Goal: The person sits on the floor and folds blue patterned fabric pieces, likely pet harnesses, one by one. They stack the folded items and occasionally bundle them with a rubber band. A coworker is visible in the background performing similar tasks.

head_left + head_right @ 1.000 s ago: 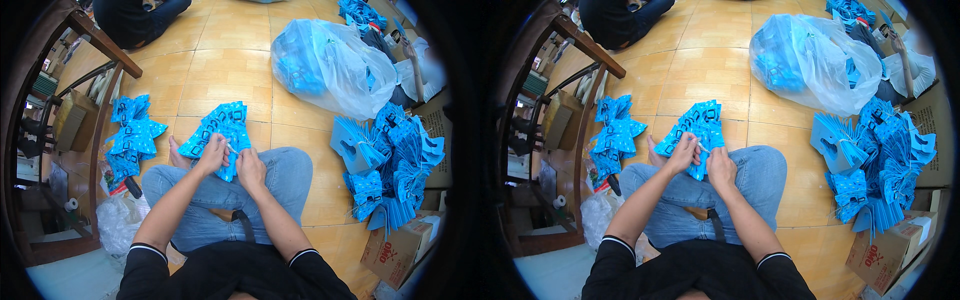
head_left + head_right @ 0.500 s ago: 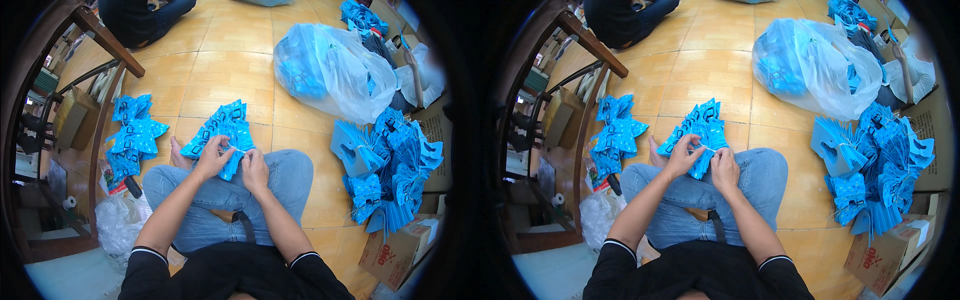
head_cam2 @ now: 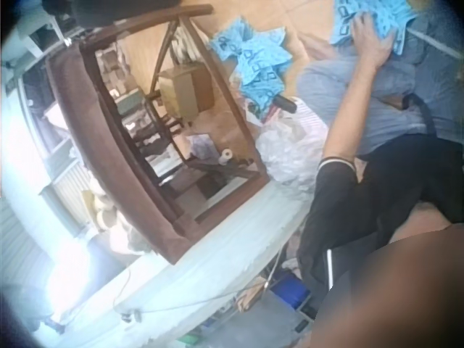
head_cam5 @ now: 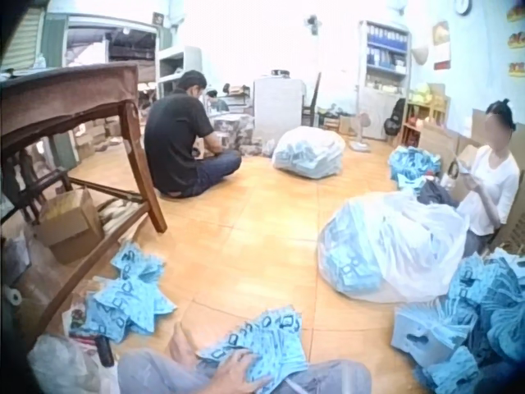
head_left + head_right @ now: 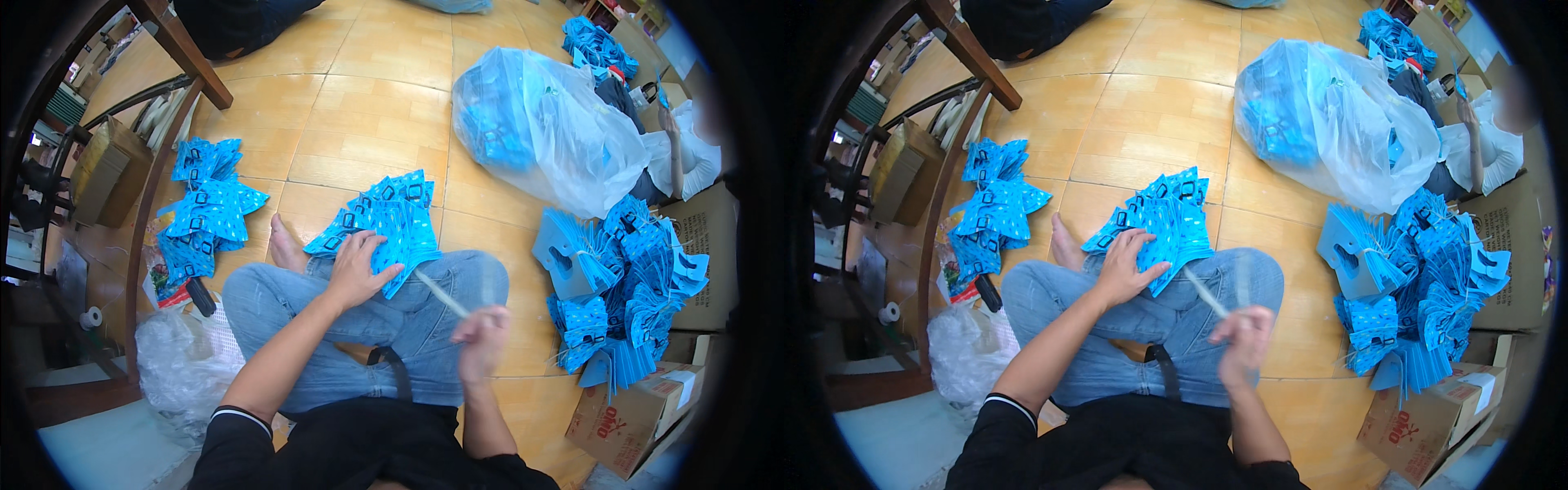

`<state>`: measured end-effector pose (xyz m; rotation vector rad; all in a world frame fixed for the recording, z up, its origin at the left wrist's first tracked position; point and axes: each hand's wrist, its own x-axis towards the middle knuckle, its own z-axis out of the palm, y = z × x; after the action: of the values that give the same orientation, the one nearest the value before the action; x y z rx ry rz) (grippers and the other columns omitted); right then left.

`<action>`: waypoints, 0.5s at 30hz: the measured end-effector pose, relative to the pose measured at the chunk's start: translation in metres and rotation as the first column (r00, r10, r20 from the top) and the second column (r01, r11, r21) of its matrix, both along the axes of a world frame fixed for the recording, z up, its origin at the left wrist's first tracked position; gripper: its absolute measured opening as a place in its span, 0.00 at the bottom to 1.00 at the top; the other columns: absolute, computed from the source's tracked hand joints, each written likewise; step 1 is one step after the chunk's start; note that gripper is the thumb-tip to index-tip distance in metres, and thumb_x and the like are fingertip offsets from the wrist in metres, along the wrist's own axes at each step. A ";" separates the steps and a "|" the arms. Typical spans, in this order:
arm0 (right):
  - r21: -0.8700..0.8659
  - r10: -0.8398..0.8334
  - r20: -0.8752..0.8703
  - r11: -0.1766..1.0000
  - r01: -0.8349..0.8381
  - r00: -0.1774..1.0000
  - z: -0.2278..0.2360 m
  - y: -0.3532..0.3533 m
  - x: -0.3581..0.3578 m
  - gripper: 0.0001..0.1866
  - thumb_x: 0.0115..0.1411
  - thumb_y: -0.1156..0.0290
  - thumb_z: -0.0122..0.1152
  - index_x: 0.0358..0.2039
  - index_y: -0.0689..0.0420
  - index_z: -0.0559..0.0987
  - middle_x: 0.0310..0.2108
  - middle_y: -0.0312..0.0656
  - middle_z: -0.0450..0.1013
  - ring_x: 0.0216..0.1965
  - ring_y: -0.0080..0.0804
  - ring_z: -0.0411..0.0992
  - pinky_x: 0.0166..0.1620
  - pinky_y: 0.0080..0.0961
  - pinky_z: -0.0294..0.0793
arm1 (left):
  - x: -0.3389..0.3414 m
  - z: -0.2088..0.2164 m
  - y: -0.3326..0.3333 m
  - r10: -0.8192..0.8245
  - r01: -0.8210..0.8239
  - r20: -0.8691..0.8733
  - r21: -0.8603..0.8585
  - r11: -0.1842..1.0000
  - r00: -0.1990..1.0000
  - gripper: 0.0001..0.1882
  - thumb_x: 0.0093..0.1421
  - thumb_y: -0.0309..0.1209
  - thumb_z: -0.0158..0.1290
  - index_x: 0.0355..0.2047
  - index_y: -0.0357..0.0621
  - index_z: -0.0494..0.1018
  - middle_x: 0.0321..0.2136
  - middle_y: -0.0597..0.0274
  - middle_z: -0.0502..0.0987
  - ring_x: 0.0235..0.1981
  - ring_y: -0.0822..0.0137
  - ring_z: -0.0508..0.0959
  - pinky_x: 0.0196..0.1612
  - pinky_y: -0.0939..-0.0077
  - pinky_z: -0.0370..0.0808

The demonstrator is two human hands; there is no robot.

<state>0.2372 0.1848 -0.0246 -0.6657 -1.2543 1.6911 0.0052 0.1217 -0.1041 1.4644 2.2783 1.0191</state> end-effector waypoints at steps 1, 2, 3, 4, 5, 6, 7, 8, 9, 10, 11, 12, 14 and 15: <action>0.050 -0.158 0.031 0.986 0.156 0.987 0.016 0.011 0.013 0.06 0.70 0.68 0.43 0.43 0.56 0.63 0.26 0.39 0.67 0.24 0.23 0.67 0.28 0.20 0.71 | 0.000 0.000 0.000 0.002 -0.002 0.016 -0.003 1.000 1.000 0.34 0.54 0.54 0.59 0.51 0.40 0.71 0.50 0.44 0.69 0.54 0.46 0.69 0.61 0.51 0.61; 0.156 -0.308 0.026 0.941 0.300 0.951 0.031 0.022 0.023 0.06 0.70 0.68 0.42 0.42 0.56 0.63 0.27 0.39 0.67 0.24 0.23 0.67 0.29 0.21 0.71 | 0.000 0.001 0.001 0.003 -0.003 0.037 -0.006 1.000 0.999 0.34 0.54 0.54 0.59 0.51 0.40 0.72 0.50 0.44 0.69 0.54 0.45 0.69 0.61 0.50 0.61; 0.175 -0.471 -0.013 0.868 0.465 0.882 0.044 0.039 0.031 0.07 0.69 0.67 0.44 0.42 0.57 0.65 0.26 0.38 0.67 0.25 0.22 0.67 0.30 0.19 0.71 | 0.000 0.003 0.001 0.004 -0.003 0.056 -0.007 1.000 0.998 0.33 0.54 0.54 0.59 0.50 0.40 0.72 0.51 0.44 0.69 0.55 0.45 0.68 0.62 0.50 0.60; 0.207 -0.620 -0.058 0.759 0.617 0.782 0.051 0.055 0.033 0.09 0.69 0.66 0.46 0.42 0.58 0.66 0.26 0.36 0.66 0.26 0.22 0.68 0.31 0.17 0.71 | 0.000 0.005 0.001 0.002 -0.001 0.072 -0.009 1.000 0.997 0.33 0.54 0.54 0.59 0.50 0.40 0.72 0.51 0.44 0.69 0.55 0.45 0.68 0.63 0.49 0.59; 0.255 -0.679 -0.003 0.709 0.657 0.734 0.051 0.069 0.029 0.11 0.70 0.66 0.45 0.47 0.59 0.65 0.29 0.38 0.68 0.30 0.24 0.69 0.35 0.20 0.72 | 0.000 0.006 0.002 0.004 -0.001 0.084 -0.035 0.999 0.996 0.34 0.54 0.54 0.59 0.51 0.40 0.71 0.51 0.44 0.69 0.55 0.45 0.68 0.63 0.49 0.58; 0.361 -0.699 0.009 0.669 0.650 0.715 0.047 0.086 0.023 0.14 0.70 0.66 0.44 0.52 0.60 0.65 0.32 0.39 0.69 0.34 0.26 0.71 0.38 0.22 0.73 | 0.001 0.008 0.002 0.003 0.003 0.096 -0.064 0.998 0.995 0.35 0.54 0.55 0.59 0.52 0.39 0.70 0.51 0.44 0.69 0.56 0.45 0.68 0.64 0.49 0.57; 0.394 -0.642 0.202 0.745 0.539 0.740 0.038 0.107 0.012 0.18 0.70 0.64 0.45 0.54 0.61 0.65 0.34 0.40 0.70 0.36 0.27 0.72 0.40 0.24 0.73 | 0.002 0.009 0.002 0.003 0.007 0.107 -0.094 0.996 0.994 0.36 0.54 0.55 0.58 0.53 0.39 0.69 0.51 0.44 0.69 0.56 0.45 0.68 0.65 0.48 0.55; 0.481 -0.545 0.345 0.802 0.355 0.764 0.022 0.127 -0.006 0.21 0.70 0.62 0.47 0.57 0.61 0.64 0.36 0.40 0.71 0.38 0.28 0.73 0.43 0.25 0.74 | 0.004 0.009 0.002 0.011 -0.001 0.091 -0.108 0.994 0.996 0.38 0.54 0.55 0.58 0.55 0.38 0.67 0.52 0.43 0.69 0.56 0.45 0.68 0.65 0.49 0.56; 0.382 -0.346 0.461 0.909 0.169 0.817 -0.001 0.141 -0.027 0.26 0.69 0.54 0.49 0.57 0.63 0.66 0.38 0.46 0.73 0.39 0.34 0.74 0.46 0.31 0.73 | 0.007 0.009 0.002 0.019 -0.010 0.075 -0.121 0.993 0.997 0.40 0.55 0.55 0.58 0.57 0.37 0.65 0.52 0.43 0.68 0.57 0.45 0.68 0.65 0.50 0.56; 0.213 -0.121 0.791 0.973 -0.084 0.599 -0.021 0.162 -0.050 0.33 0.67 0.45 0.47 0.56 0.65 0.67 0.40 0.53 0.75 0.42 0.43 0.74 0.50 0.36 0.71 | 0.009 0.009 0.003 0.027 -0.019 0.058 -0.133 0.991 0.998 0.42 0.55 0.55 0.58 0.59 0.35 0.63 0.53 0.43 0.68 0.57 0.45 0.68 0.65 0.50 0.56; 0.044 0.046 0.935 0.969 -0.244 0.350 -0.047 0.174 -0.076 0.41 0.64 0.37 0.43 0.57 0.67 0.68 0.45 0.61 0.75 0.50 0.51 0.73 0.56 0.40 0.68 | 0.010 0.008 0.003 0.020 -0.005 0.090 -0.170 0.985 0.996 0.49 0.55 0.56 0.57 0.64 0.34 0.54 0.56 0.40 0.67 0.60 0.45 0.66 0.67 0.48 0.50; -0.068 0.120 0.988 0.899 -0.432 0.093 -0.073 0.178 -0.105 0.38 0.66 0.39 0.42 0.56 0.65 0.70 0.36 0.52 0.77 0.38 0.40 0.74 0.47 0.37 0.71 | 0.012 0.008 0.003 0.032 -0.012 0.106 -0.185 0.983 0.994 0.49 0.55 0.57 0.57 0.65 0.34 0.53 0.56 0.40 0.67 0.60 0.46 0.65 0.67 0.48 0.50; -0.409 0.287 0.912 0.660 -0.630 -0.291 -0.108 0.177 -0.135 0.41 0.67 0.38 0.38 0.59 0.66 0.67 0.43 0.53 0.76 0.45 0.42 0.75 0.52 0.39 0.70 | 0.014 0.008 0.002 0.056 -0.039 0.101 -0.167 0.985 0.993 0.51 0.55 0.57 0.56 0.67 0.34 0.50 0.58 0.39 0.66 0.61 0.46 0.64 0.67 0.48 0.50; -0.390 0.373 0.911 0.650 -0.653 -0.173 -0.118 0.174 -0.144 0.38 0.67 0.41 0.40 0.60 0.66 0.67 0.46 0.52 0.76 0.47 0.41 0.74 0.53 0.38 0.70 | 0.015 0.008 0.003 0.063 -0.045 0.089 -0.191 0.980 0.994 0.53 0.53 0.56 0.58 0.67 0.34 0.48 0.57 0.39 0.67 0.61 0.46 0.64 0.67 0.48 0.51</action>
<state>0.0929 0.3583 -0.1425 -1.4137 -3.1109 1.5081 0.0200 0.1244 -0.0960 1.2588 2.2877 0.8400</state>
